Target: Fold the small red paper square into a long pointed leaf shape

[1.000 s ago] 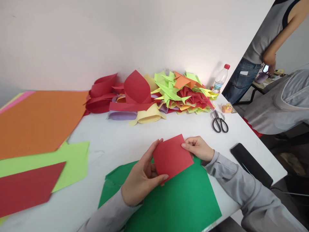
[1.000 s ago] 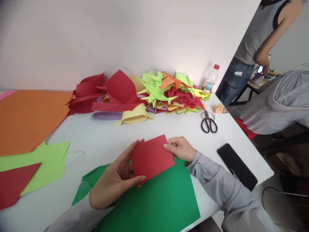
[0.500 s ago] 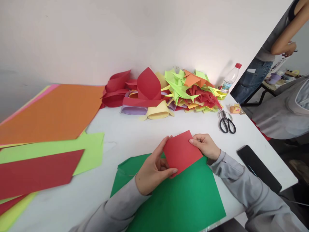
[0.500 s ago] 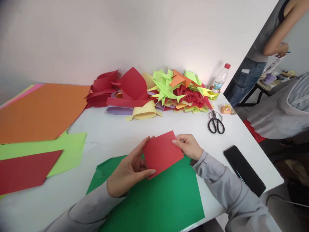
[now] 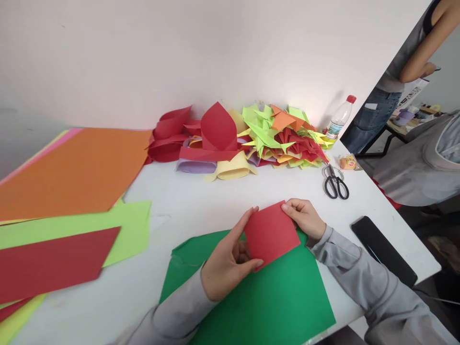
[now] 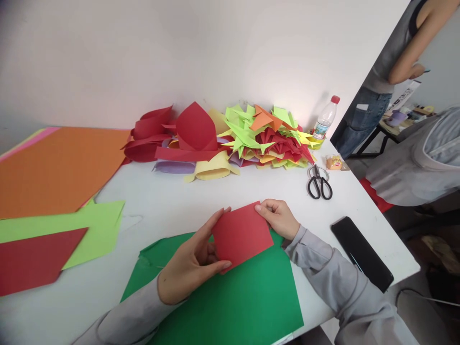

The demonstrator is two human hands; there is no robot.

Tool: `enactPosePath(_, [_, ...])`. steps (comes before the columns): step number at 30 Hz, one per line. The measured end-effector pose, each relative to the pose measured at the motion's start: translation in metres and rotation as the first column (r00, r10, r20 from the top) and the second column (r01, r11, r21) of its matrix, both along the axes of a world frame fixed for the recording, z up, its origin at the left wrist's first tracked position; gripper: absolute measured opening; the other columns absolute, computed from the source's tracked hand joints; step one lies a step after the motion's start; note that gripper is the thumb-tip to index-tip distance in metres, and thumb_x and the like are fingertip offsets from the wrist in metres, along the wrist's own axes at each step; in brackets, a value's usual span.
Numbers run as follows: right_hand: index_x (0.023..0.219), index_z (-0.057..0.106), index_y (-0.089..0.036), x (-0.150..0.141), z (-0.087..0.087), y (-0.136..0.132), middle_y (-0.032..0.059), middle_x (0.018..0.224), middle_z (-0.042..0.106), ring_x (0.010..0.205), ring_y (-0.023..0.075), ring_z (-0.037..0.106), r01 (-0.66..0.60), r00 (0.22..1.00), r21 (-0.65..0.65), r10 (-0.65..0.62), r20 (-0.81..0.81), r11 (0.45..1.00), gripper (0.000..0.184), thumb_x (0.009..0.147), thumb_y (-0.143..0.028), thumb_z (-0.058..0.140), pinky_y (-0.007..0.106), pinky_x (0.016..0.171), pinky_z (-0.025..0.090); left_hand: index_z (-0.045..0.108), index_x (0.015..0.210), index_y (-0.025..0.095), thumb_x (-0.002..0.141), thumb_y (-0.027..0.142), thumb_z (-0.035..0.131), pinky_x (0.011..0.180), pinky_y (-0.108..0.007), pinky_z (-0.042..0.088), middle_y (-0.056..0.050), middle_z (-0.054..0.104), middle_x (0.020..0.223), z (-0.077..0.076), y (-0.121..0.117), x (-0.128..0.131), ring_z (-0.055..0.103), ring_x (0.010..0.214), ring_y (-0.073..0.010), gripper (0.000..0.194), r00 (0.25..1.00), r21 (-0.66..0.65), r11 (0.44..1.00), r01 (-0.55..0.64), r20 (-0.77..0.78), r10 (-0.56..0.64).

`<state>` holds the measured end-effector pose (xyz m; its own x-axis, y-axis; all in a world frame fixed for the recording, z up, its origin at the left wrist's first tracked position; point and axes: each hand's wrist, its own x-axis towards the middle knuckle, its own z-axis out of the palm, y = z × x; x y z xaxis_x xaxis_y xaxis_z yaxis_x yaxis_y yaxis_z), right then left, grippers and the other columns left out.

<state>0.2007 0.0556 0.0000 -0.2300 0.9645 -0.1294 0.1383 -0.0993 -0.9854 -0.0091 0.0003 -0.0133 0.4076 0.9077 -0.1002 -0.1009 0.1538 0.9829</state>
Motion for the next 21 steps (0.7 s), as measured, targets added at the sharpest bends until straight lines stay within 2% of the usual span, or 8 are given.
enactPosePath(3, [0.058,0.053,-0.017,0.0012,-0.0021,-0.0004,-0.0064,0.045,0.044,0.042,0.0064,0.036,0.025,1.000,0.063,-0.024,-0.017,0.998,0.050,0.068,-0.065,0.063,0.020,0.041,0.026,0.009,0.147,0.032,0.070,0.030,0.073,0.050,-0.028,0.052,-0.017,0.036,0.145,0.0026,-0.0020,0.0010,0.055,0.056,-0.0095,0.100,1.000,0.001,1.000,0.021,0.000,-0.021])
enactPosePath(6, [0.060,0.054,-0.017,0.0030,-0.0042,-0.0013,-0.0061,0.044,0.044,0.041,0.0072,0.036,0.052,0.997,0.054,-0.048,-0.063,0.997,0.046,0.071,-0.060,0.064,0.021,0.042,0.026,0.009,0.147,0.032,0.071,0.030,0.071,0.050,-0.028,0.052,-0.015,0.044,0.138,0.0028,-0.0028,0.0011,0.054,0.056,-0.0099,0.098,1.000,0.031,0.999,0.028,-0.013,-0.028])
enactPosePath(7, [0.062,0.056,-0.017,0.0034,-0.0045,-0.0015,-0.0057,0.046,0.046,0.042,0.0075,0.038,0.062,0.995,0.045,-0.058,-0.082,0.997,0.044,0.071,-0.059,0.064,0.021,0.043,0.027,0.009,0.148,0.031,0.072,0.030,0.070,0.051,-0.028,0.051,-0.015,0.053,0.129,0.0021,-0.0030,0.0011,0.054,0.057,-0.0107,0.097,0.999,0.042,0.998,0.035,-0.031,-0.034])
enactPosePath(9, [0.066,0.057,-0.017,0.0035,-0.0042,-0.0018,-0.0045,0.050,0.050,0.046,0.0082,0.040,0.077,0.991,0.043,-0.072,-0.113,0.996,0.043,0.070,-0.058,0.066,0.021,0.046,0.031,0.009,0.148,0.025,0.075,0.028,0.068,0.053,-0.027,0.051,-0.008,0.066,0.097,0.0008,-0.0037,0.0011,0.053,0.057,-0.0126,0.094,0.996,0.065,0.997,0.052,-0.078,-0.047])
enactPosePath(11, [0.067,0.058,-0.016,0.0030,-0.0029,-0.0019,-0.0035,0.053,0.051,0.048,0.0086,0.041,0.092,0.989,0.066,-0.083,-0.121,0.994,0.043,0.068,-0.058,0.068,0.022,0.048,0.033,0.010,0.148,0.021,0.076,0.028,0.066,0.053,-0.025,0.049,-0.001,0.062,0.071,0.0004,-0.0047,0.0017,0.053,0.056,-0.0136,0.091,0.992,0.094,0.993,0.068,-0.111,-0.057])
enactPosePath(12, [0.066,0.057,-0.016,0.0027,-0.0020,-0.0020,-0.0034,0.053,0.051,0.049,0.0086,0.041,0.098,0.989,0.082,-0.088,-0.120,0.992,0.043,0.068,-0.058,0.068,0.022,0.049,0.033,0.012,0.148,0.021,0.076,0.028,0.065,0.053,-0.025,0.048,0.000,0.059,0.067,0.0008,-0.0054,0.0021,0.053,0.056,-0.0138,0.090,0.991,0.105,0.992,0.069,-0.122,-0.056])
enactPosePath(16, [0.065,0.055,-0.017,0.0011,0.0009,-0.0027,-0.0039,0.054,0.049,0.050,0.0086,0.039,0.110,0.986,0.093,-0.097,-0.133,0.990,0.044,0.068,-0.060,0.067,0.022,0.050,0.032,0.015,0.147,0.023,0.077,0.028,0.064,0.056,-0.026,0.050,0.000,0.059,0.071,0.0028,-0.0080,0.0036,0.054,0.058,-0.0145,0.086,0.985,0.134,0.990,0.042,-0.172,-0.019])
enactPosePath(21, [0.070,0.056,-0.017,-0.0014,-0.0002,-0.0041,-0.0041,0.056,0.049,0.050,0.0082,0.038,0.067,0.993,0.077,-0.059,-0.102,0.995,0.044,0.070,-0.060,0.065,0.021,0.049,0.030,0.016,0.147,0.024,0.078,0.025,0.062,0.055,-0.024,0.050,-0.002,0.062,0.079,-0.0006,-0.0105,0.0043,0.054,0.057,-0.0131,0.083,0.976,0.185,0.982,0.047,-0.220,-0.005])
